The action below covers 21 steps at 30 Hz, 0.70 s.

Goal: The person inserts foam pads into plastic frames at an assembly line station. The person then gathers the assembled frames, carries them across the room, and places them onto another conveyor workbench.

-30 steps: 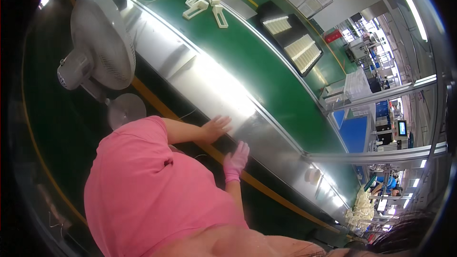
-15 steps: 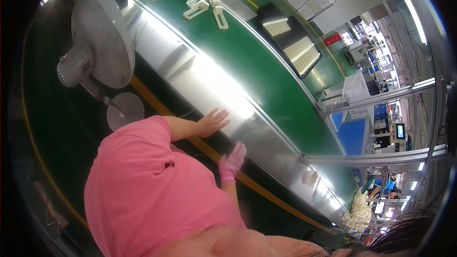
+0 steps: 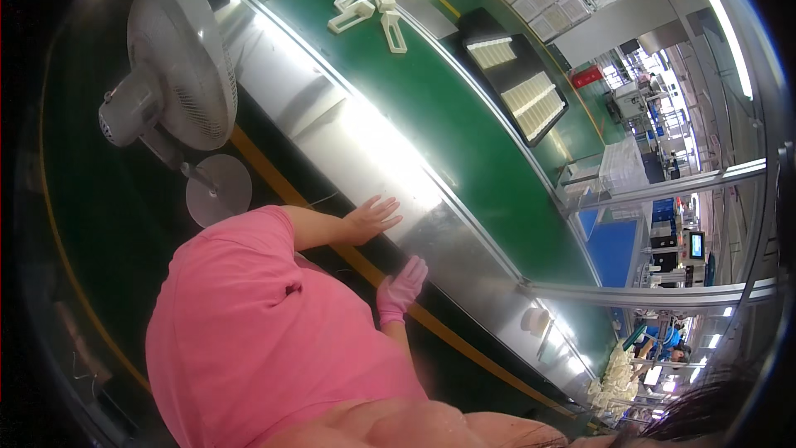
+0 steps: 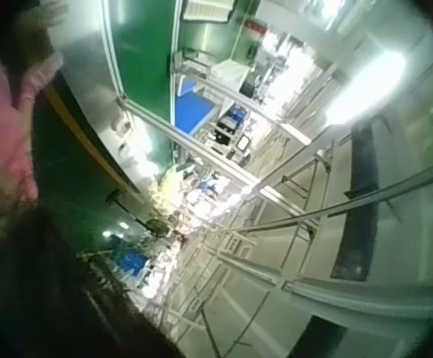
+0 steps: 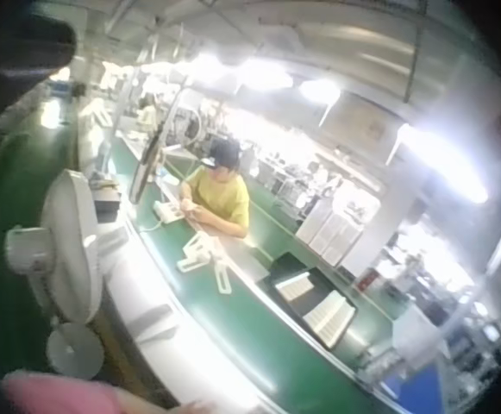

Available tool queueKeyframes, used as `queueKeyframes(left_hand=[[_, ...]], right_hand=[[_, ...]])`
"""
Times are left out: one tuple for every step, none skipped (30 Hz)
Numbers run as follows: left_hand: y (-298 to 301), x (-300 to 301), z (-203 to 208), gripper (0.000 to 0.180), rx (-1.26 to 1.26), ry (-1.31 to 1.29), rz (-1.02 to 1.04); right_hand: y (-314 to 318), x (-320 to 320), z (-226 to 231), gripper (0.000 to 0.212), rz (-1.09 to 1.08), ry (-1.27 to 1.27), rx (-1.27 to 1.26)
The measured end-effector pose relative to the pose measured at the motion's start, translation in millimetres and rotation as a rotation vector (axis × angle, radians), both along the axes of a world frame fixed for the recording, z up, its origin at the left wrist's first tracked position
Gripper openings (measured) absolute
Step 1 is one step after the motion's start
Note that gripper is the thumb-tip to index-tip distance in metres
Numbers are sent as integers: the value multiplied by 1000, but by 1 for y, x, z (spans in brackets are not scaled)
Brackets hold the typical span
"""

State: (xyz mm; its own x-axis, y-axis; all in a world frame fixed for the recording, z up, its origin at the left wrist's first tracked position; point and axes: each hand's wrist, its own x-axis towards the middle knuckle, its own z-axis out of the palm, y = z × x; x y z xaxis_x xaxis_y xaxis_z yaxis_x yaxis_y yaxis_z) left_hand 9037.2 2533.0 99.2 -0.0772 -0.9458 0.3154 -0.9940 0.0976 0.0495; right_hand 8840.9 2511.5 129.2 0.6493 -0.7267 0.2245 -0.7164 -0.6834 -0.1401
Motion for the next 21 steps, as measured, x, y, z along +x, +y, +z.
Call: queueKeyframes(left_hand=[[0,1,1,56,-2,-2,-1],[0,0,2,56,0,-1,0],[0,0,3,56,5,-11,-3],[1,0,3,55,10,-21,-5],[0,1,3,55,11,-21,-4],[0,1,2,55,8,-17,-4],[0,1,0,56,5,-14,-6],[0,1,0,56,4,-13,-7],[0,2,-1,56,7,-14,-10],[0,2,-1,57,9,-14,-13],[0,2,0,57,8,-14,-15],[0,1,2,58,61,-2,-15],[1,1,3,59,114,11,-15],[0,1,1,59,114,11,-16],[-1,1,-1,59,106,16,-18],[-1,1,-2,60,99,21,-19],[0,1,-2,60,100,22,-20],[0,2,1,61,109,22,-19],[0,2,2,62,118,22,-19],[0,2,2,62,118,23,-20],[0,2,2,62,110,24,-22]], right_hand=[[0,1,-1,76,-9,3,3],[-1,1,-2,76,-19,6,4],[-1,1,-3,76,-18,7,6],[-2,0,-4,76,-15,7,2],[-2,1,-4,76,-13,6,-2],[-2,1,-5,76,-12,6,-2],[-2,2,-4,76,-6,-3,-9],[-1,2,-4,76,-1,-13,-16],[-1,2,-4,76,-2,-12,-16],[-1,2,-4,76,-10,-3,-5],[-1,2,-4,76,-19,6,6],[0,2,-4,76,-20,6,6],[0,2,-4,77,-26,14,4],[0,2,-4,77,-32,21,3],[1,2,-4,77,-33,21,3],[1,3,-4,77,-39,23,2],[1,3,-4,77,-45,25,2],[1,3,-4,77,-45,26,2],[0,3,-2,77,-41,25,6],[0,4,-1,77,-36,24,9],[0,3,-2,77,-37,24,9]])
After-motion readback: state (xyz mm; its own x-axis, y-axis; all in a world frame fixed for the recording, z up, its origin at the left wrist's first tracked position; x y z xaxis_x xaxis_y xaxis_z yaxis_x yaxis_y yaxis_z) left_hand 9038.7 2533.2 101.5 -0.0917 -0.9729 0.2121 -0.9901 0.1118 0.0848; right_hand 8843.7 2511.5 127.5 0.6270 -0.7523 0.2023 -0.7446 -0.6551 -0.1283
